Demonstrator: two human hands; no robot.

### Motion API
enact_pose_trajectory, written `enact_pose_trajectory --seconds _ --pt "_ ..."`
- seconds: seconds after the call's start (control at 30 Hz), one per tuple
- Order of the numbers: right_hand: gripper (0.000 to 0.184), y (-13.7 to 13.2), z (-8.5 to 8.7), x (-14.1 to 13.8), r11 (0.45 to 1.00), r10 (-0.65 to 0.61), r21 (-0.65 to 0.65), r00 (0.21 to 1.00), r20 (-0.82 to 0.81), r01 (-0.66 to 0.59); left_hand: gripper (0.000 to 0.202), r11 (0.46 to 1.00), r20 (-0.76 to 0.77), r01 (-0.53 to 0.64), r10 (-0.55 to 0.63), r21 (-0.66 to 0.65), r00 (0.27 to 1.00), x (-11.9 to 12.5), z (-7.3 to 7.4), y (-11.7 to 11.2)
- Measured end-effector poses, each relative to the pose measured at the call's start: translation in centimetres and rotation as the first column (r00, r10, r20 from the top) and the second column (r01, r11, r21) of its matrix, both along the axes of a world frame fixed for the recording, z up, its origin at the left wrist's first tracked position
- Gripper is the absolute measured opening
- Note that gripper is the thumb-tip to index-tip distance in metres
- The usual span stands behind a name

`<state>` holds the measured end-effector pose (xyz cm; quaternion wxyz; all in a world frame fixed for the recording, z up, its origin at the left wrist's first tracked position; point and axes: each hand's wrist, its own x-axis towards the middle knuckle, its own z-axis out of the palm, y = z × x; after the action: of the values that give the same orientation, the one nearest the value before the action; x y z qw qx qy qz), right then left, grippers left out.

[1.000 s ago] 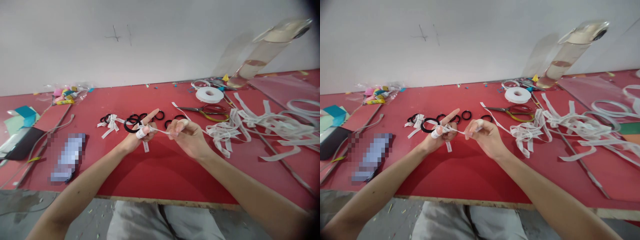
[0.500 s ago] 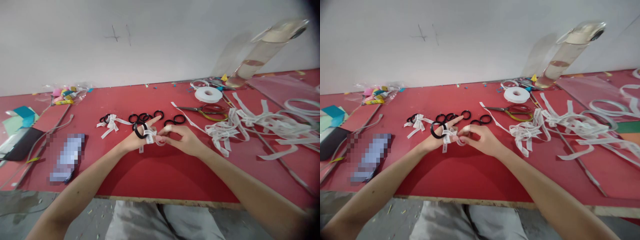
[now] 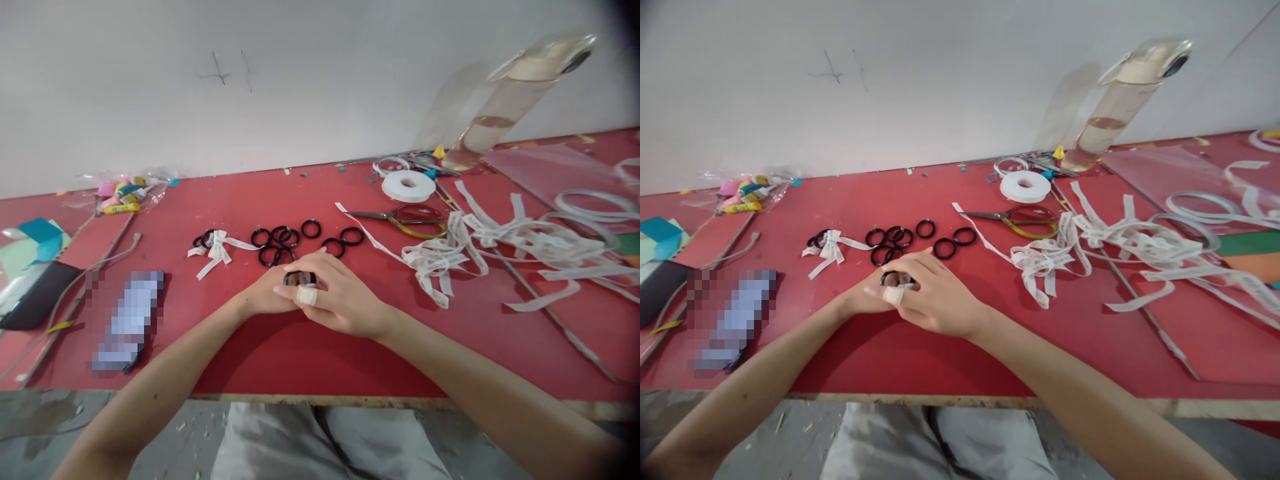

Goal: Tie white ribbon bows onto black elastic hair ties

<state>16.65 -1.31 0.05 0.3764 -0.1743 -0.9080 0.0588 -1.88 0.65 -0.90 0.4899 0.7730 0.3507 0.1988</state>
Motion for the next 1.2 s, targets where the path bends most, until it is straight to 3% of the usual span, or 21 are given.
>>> enact_pose_trajectory --seconds 0.17,0.4,0.5,0.67,0.8,0.93,1.07,1.2 --pt "0.044 0.51 -0.24 0.67 0.995 -0.101 -0.039 0.984 -0.145 0.096 0.023 0.996 0.039 -0.001 0.004 -0.094 0.999 0.19 0.31 0.07" --pt "0.027 0.64 -0.35 0.64 0.972 -0.174 -0.208 0.93 -0.323 0.109 0.066 0.986 0.311 0.035 0.018 -0.164 0.95 0.34 0.84 0.28" --pt "0.025 0.75 -0.46 0.66 0.969 -0.172 -0.231 0.92 -0.353 0.092 0.07 0.969 0.374 0.046 0.049 -0.241 0.926 0.14 0.6 0.29" --pt "0.025 0.62 -0.27 0.83 0.968 -0.198 -0.227 0.887 -0.417 0.109 0.05 0.846 0.48 0.25 0.008 -0.471 0.877 0.2 0.28 -0.16" --pt "0.025 0.47 0.23 0.87 0.981 -0.142 -0.184 0.87 -0.472 0.061 0.053 0.772 0.512 0.346 -0.031 -0.533 0.858 0.55 0.65 -0.45" --pt "0.028 0.4 0.48 0.81 0.994 -0.06 -0.109 0.864 -0.5 0.006 0.058 0.749 0.497 0.339 -0.015 -0.57 0.867 0.57 0.68 -0.34" --pt "0.027 0.36 0.22 0.67 0.996 -0.003 -0.085 0.909 -0.417 -0.036 0.059 0.743 0.498 0.299 0.054 -0.599 0.866 0.41 0.32 -0.16" --pt "0.029 0.15 -0.39 0.46 0.962 -0.208 -0.248 0.893 -0.4 0.113 0.064 0.757 0.499 0.239 0.131 -0.609 0.857 0.28 0.38 -0.08"
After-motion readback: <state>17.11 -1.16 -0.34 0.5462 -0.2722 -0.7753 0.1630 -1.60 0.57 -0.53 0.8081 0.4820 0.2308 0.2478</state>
